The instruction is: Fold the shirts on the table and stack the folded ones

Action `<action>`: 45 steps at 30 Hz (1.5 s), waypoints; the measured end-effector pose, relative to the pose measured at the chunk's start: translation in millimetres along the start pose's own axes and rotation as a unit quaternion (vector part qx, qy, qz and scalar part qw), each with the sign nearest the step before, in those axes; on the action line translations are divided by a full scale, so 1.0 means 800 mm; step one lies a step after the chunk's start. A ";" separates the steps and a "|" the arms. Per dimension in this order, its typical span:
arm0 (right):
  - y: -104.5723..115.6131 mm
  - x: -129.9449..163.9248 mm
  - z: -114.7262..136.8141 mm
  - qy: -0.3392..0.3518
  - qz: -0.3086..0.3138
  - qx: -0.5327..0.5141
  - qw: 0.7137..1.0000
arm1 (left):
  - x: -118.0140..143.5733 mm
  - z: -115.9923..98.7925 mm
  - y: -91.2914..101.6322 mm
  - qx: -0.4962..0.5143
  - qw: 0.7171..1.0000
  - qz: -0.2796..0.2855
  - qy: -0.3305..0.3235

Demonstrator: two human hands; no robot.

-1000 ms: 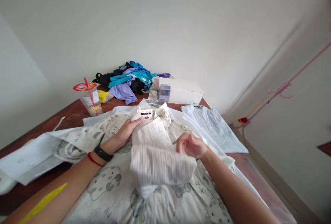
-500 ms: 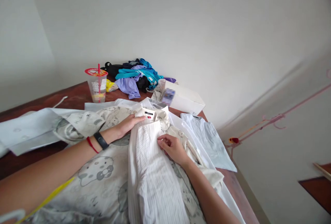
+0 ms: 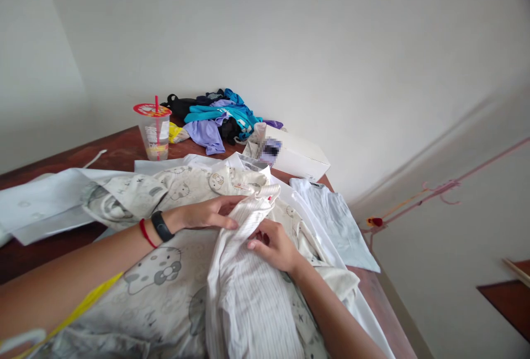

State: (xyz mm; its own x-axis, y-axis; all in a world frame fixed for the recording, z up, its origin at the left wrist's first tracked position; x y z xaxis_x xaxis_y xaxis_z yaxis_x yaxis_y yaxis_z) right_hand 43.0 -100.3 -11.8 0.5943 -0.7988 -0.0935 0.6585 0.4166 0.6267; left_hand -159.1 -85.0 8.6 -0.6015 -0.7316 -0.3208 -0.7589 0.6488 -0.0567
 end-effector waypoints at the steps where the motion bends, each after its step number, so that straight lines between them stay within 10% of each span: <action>1: 0.001 0.000 -0.001 -0.005 0.003 -0.016 1.000 | -0.001 -0.001 -0.002 -0.012 1.000 0.007 -0.013; 45: -0.004 -0.004 -0.014 -0.059 0.000 0.022 0.998 | -0.003 0.017 -0.021 -0.289 0.953 0.035 -0.083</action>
State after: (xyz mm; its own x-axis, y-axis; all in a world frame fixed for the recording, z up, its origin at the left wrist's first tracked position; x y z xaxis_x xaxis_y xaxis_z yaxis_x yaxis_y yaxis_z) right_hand 44.0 -94.5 -22.2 0.5344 -0.8452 -0.0023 0.6360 0.4003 0.6598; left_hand -141.6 -91.2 -2.6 -0.6442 -0.6162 -0.4531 -0.7581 0.4362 0.4848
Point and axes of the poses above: each hand's wrist, its own x-axis away from the middle knuckle, its own y-axis out of the back of the hand, z = x × y, the point moved 4 cm from there along -x, towards the middle knuckle, and after that the axes turned 10 degrees about -y, right-handed, at the moved point
